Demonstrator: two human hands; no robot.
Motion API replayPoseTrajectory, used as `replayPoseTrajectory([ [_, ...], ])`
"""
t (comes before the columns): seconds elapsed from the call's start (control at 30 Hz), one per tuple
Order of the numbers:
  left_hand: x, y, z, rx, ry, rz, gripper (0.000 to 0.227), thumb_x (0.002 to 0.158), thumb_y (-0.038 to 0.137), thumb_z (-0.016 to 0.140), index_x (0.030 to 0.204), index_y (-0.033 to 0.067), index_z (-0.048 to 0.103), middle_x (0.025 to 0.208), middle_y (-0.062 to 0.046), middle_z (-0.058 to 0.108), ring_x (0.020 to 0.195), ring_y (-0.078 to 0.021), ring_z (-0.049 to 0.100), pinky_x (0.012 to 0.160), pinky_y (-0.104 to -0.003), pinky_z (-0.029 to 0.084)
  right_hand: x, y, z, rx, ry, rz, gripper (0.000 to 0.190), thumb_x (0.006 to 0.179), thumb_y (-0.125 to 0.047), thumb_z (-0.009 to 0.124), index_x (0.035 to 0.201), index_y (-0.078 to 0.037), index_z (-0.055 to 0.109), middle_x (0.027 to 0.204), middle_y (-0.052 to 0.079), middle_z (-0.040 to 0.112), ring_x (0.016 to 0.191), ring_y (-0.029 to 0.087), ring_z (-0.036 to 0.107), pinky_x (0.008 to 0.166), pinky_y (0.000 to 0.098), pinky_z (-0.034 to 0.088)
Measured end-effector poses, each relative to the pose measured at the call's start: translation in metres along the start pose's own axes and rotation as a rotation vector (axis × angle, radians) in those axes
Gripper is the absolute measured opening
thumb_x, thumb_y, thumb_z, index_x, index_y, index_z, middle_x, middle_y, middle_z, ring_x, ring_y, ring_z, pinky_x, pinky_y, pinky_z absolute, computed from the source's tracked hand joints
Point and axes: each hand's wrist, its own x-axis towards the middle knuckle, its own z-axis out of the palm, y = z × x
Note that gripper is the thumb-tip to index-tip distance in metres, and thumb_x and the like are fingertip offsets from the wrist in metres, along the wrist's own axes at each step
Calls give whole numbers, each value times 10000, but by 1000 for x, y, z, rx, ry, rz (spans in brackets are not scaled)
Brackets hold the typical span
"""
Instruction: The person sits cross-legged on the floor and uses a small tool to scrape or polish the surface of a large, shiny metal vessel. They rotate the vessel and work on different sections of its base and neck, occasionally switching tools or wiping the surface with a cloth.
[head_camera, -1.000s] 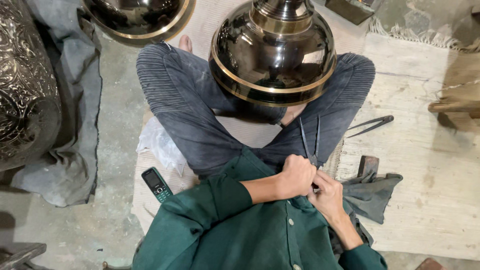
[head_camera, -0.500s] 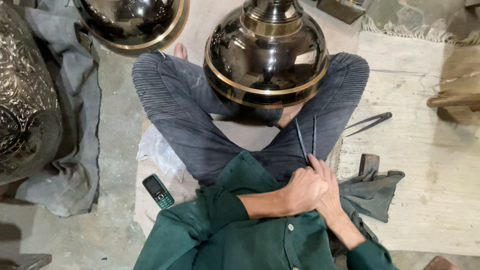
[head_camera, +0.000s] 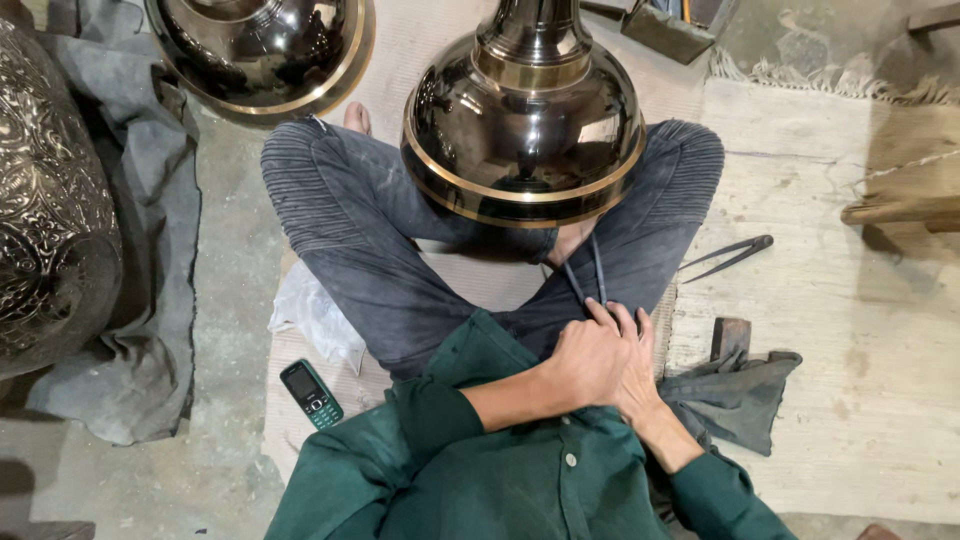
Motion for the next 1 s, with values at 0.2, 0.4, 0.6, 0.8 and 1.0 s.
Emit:
replayPoseTrajectory([
  [0.2,7,-21,-13,-109,-108,-46,489,575,260,762,887,-111,703,723,-240,698,632,-380,725,566,-464,589,0,1,-5,204,-59,46,579,878,-340,571,1383,-57,573,1578,83,435,1457,331,328,1211,625,135],
  [0.4,13,-34,-27,-258,-143,3,343,557,292,722,771,25,745,720,-203,700,669,-402,701,618,-491,575,-5,3,-21,84,-103,-89,410,704,-236,648,1051,-39,739,1453,240,443,1459,402,288,1179,671,167],
  [0.6,9,-46,-47,-436,-114,-37,207,674,248,679,785,77,711,716,-146,724,707,-382,706,667,-474,563,-26,-1,-38,276,20,-71,229,620,-175,691,753,10,712,1342,236,521,1335,419,439,1146,649,264],
  [0.8,1,-55,-67,-568,4,-32,210,878,250,625,900,61,713,806,-141,741,767,-348,728,716,-440,569,-49,2,-49,557,165,181,133,671,-94,595,705,5,677,1076,165,703,991,320,676,892,421,539],
  [1.0,-35,-60,-76,-680,25,-49,288,974,307,608,1019,47,722,832,-151,735,799,-332,726,728,-423,550,-22,-22,-56,677,-142,501,174,685,52,629,838,18,705,810,108,714,699,171,681,620,290,534],
])
